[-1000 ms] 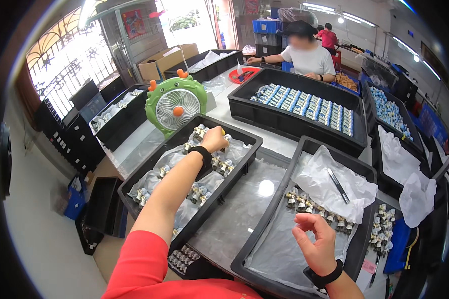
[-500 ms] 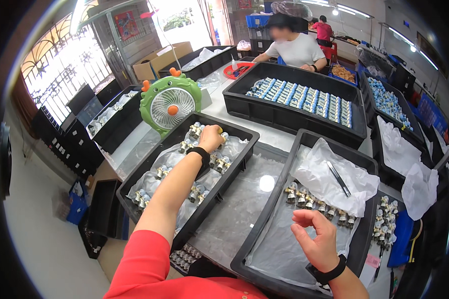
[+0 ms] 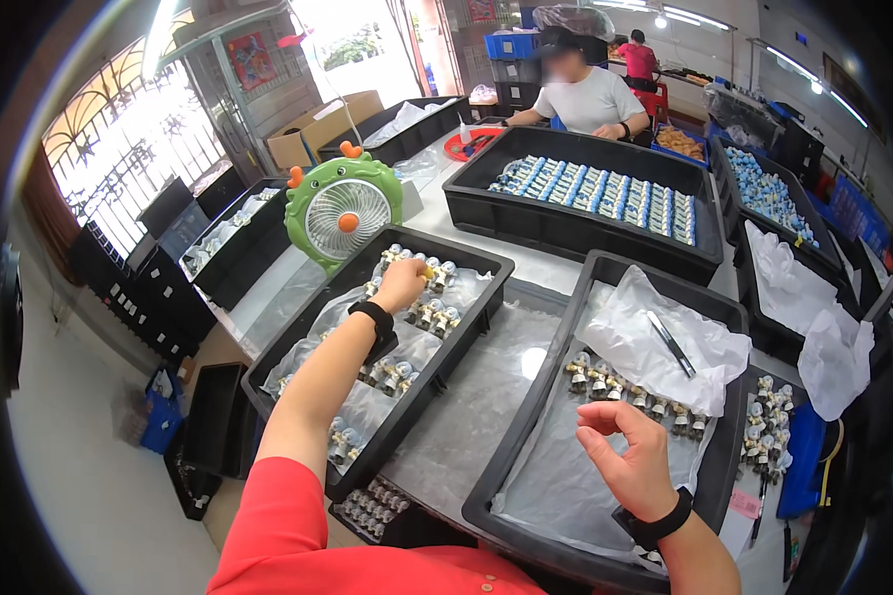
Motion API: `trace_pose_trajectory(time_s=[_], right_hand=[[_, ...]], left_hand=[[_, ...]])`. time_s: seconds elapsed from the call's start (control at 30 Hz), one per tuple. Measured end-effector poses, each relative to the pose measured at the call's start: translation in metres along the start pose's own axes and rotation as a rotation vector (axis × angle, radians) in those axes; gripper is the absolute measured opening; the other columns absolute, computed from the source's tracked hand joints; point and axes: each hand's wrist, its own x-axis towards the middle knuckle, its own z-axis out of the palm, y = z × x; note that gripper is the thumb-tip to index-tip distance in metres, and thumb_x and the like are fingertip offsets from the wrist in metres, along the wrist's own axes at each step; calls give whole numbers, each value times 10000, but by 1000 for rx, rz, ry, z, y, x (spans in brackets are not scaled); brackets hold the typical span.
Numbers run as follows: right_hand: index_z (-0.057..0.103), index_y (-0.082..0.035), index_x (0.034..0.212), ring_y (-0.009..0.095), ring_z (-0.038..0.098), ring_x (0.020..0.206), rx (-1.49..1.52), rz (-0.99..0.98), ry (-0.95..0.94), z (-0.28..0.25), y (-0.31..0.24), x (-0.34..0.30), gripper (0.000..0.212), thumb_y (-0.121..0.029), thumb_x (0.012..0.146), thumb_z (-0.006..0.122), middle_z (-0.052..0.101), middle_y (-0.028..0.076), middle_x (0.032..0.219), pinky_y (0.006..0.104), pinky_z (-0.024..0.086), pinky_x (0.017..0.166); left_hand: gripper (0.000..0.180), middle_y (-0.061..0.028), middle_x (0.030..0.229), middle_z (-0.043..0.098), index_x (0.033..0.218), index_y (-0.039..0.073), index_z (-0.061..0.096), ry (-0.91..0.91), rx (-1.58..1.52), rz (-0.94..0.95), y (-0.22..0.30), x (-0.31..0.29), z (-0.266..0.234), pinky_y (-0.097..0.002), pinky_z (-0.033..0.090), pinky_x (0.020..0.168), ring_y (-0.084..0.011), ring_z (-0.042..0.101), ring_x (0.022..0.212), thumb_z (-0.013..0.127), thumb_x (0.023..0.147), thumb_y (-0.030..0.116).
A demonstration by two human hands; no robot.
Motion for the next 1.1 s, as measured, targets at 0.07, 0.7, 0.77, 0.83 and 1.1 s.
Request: trace_pose_trajectory(time_s=[0.07, 0.7, 0.77, 0.83, 1.1], right_hand=[[650, -7, 982, 136, 638, 766, -6, -3, -11, 0, 1, 0, 184, -66, 809, 667, 679, 70, 844, 265, 497, 723], [656, -7, 995, 123, 651, 768, -84, 156, -67, 7, 42, 10, 199, -137, 844, 650, 691, 70, 841, 255, 509, 718], [656, -9, 998, 123, 650, 770, -81, 183, -61, 9, 53, 9, 203, -140, 844, 651, 690, 71, 845, 254, 510, 720], [655, -6, 995, 118, 645, 770, -82, 202, -51, 7, 62, 9, 198, -132, 843, 652, 689, 70, 854, 252, 512, 715], [654, 5, 966, 109, 645, 735, -170, 155, 49, -14, 62, 21, 166, -96, 835, 641, 690, 60, 817, 247, 508, 683]], left_hand=[[252, -221, 928, 657, 952, 32, 690, -93, -3, 16, -5, -7, 1, -411, 493, 799, -363, 637, 879, 540, 752, 66], [378, -199, 1048, 646, 1166, 36, 617, -426, -174, 100, 30, -112, -91, -368, 487, 840, -304, 622, 964, 615, 826, 200], [359, -148, 1040, 642, 1182, 33, 607, -454, -336, 128, 44, -127, -98, -320, 499, 779, -232, 619, 931, 608, 849, 166], [352, -99, 1029, 627, 1197, 31, 598, -526, -506, 55, 73, -144, -110, -274, 505, 733, -168, 605, 904, 612, 864, 143], [346, -171, 1257, 552, 1191, 42, 578, -568, -649, 492, 119, -203, -99, -345, 440, 951, -291, 552, 1140, 622, 861, 134]])
